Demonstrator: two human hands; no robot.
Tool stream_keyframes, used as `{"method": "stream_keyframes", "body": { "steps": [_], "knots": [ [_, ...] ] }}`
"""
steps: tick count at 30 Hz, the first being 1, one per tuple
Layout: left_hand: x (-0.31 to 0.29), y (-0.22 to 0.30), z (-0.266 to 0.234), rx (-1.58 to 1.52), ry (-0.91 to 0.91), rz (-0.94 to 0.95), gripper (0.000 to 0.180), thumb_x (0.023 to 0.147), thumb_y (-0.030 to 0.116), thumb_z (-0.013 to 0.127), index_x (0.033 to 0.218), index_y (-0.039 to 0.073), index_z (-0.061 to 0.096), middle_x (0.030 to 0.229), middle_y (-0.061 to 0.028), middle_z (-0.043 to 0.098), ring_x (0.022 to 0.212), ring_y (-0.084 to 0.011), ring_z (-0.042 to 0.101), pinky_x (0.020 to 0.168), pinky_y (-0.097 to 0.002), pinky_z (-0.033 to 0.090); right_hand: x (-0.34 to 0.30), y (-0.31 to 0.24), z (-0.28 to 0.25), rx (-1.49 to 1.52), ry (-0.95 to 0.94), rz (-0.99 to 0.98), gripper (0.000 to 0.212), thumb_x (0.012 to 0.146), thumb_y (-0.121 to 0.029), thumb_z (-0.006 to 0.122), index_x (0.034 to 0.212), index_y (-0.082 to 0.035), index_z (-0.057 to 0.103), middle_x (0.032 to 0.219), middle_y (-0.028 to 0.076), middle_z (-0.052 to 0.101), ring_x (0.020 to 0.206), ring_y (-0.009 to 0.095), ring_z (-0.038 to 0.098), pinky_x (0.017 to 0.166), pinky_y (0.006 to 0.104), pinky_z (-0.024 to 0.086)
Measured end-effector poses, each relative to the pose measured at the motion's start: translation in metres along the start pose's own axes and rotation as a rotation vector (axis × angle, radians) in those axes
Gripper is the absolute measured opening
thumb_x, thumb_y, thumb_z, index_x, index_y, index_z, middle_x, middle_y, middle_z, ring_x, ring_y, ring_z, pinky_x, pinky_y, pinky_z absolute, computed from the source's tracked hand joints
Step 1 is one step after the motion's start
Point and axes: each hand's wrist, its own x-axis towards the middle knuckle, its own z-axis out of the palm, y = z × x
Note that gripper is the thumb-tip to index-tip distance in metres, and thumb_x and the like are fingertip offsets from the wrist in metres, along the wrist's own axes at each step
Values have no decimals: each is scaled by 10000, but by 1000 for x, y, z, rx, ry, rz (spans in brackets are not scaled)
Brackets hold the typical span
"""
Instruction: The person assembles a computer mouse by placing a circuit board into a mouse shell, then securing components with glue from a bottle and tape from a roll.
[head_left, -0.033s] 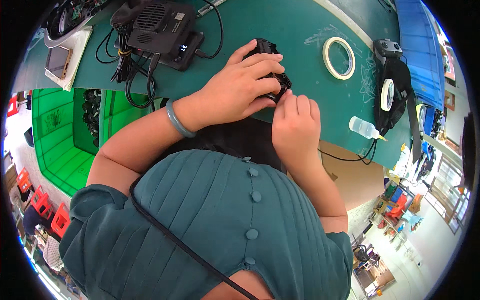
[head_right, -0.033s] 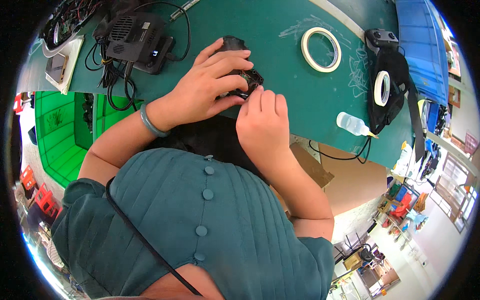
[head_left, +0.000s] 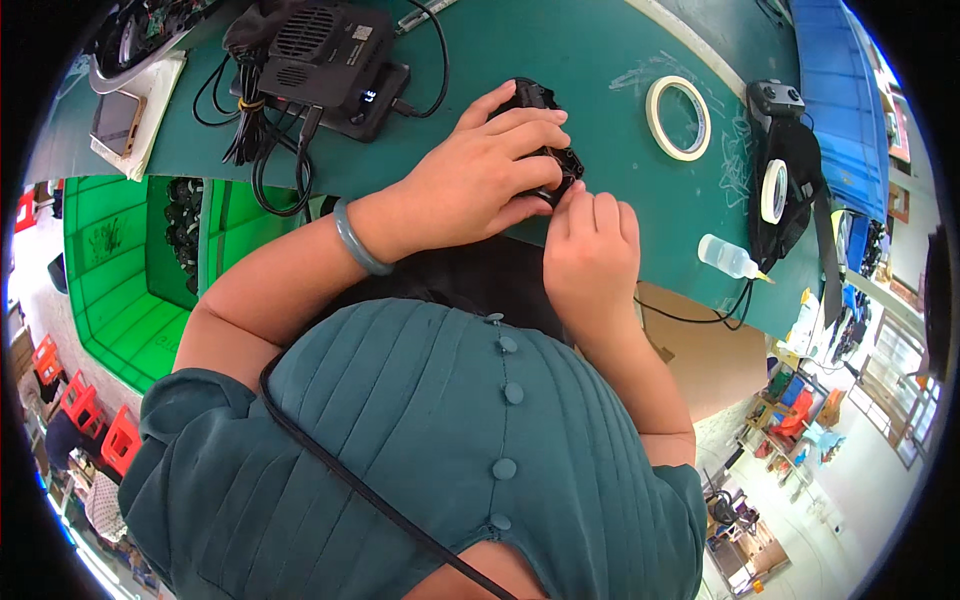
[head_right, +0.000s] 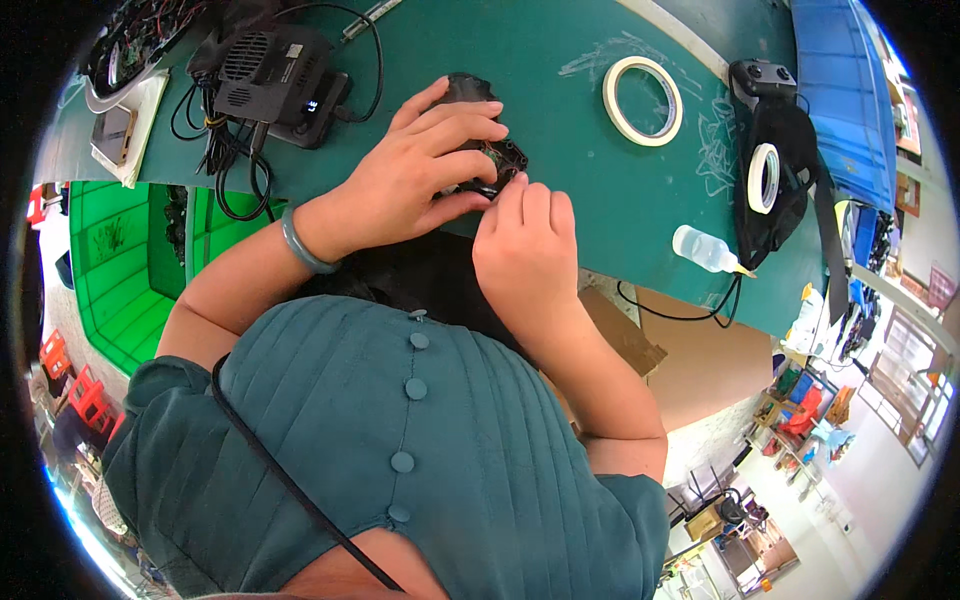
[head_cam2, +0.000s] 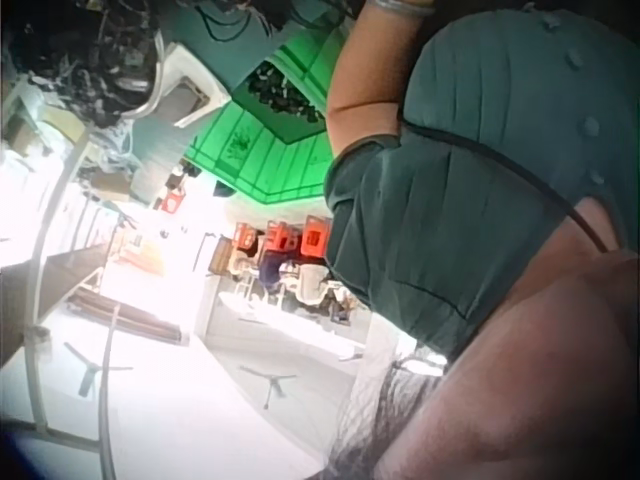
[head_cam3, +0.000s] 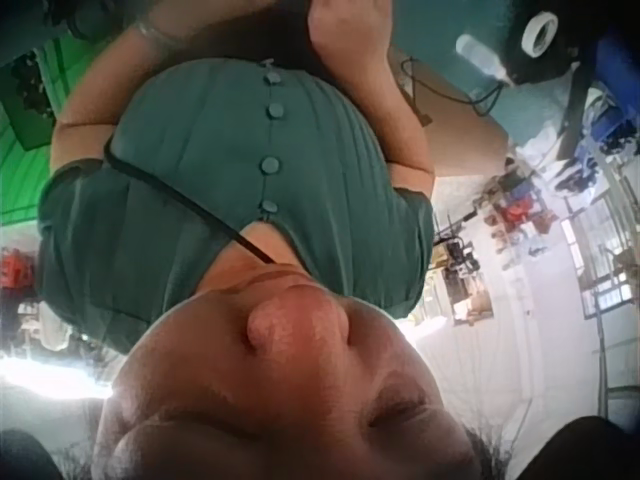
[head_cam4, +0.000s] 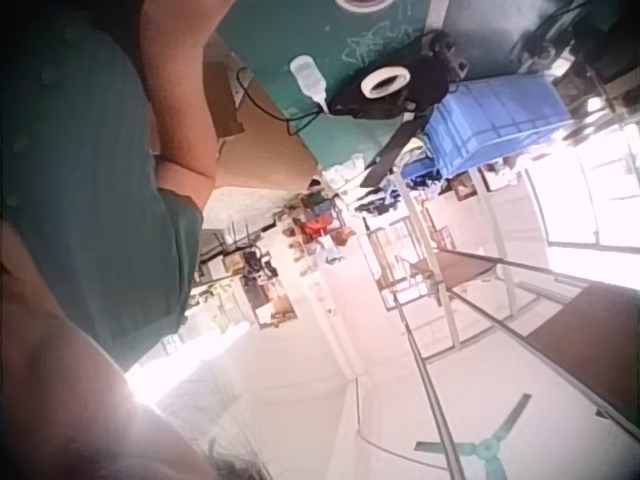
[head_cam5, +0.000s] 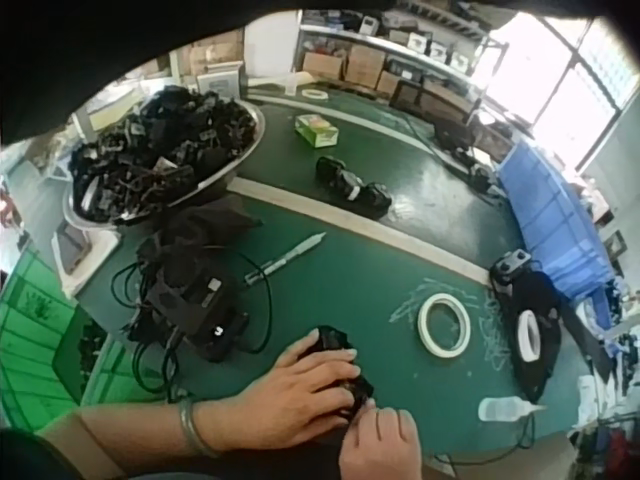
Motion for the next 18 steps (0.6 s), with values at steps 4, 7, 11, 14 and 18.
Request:
{"method": "stream_keyframes", "body": {
  "steps": [4, 7, 11, 14, 18],
  "knots": [
    [0, -1, 0, -3, 8, 12, 249, 768, 175, 799, 945, 134, 630, 1252, -57, 576, 1341, -270, 485, 1188, -551, 245, -11, -2, 9, 17, 57, 92, 289, 801, -51, 602, 1042, 89, 680, 917, 126, 612, 809, 245, 545, 760, 366, 454],
    [-1, 0, 0, 10, 4, 15, 258, 768, 181, 802, 961, 145, 635, 1244, -56, 574, 1339, -269, 486, 1185, -543, 251, -21, 16, 24, 443, 235, 207, 297, 783, 19, 609, 1063, 22, 710, 917, 109, 628, 814, 243, 571, 749, 374, 471],
    [1, 4, -1, 77, -11, 18, 326, 787, 208, 791, 1090, 201, 670, 1219, -54, 572, 1329, -268, 493, 1175, -543, 260, -36, 16, 34, 767, 421, 507, 303, 827, 62, 649, 1102, -44, 721, 949, 105, 657, 866, 269, 623, 778, 367, 508],
    [-1, 6, 3, 182, -7, 68, 377, 802, 238, 779, 1164, 231, 675, 1201, -57, 570, 1317, -265, 501, 1169, -551, 262, -40, 13, 39, 767, 450, 524, 292, 836, 35, 676, 1115, -42, 715, 983, 113, 667, 895, 273, 629, 802, 358, 513],
    [-2, 9, 7, 336, 12, 98, 365, 822, 273, 761, 1176, 239, 674, 1199, -68, 571, 1297, -264, 513, 1161, -560, 266, -37, 14, 43, 708, 464, 460, 310, 816, 29, 681, 1115, -49, 712, 982, 107, 667, 888, 278, 626, 808, 368, 502]
  ]
}}
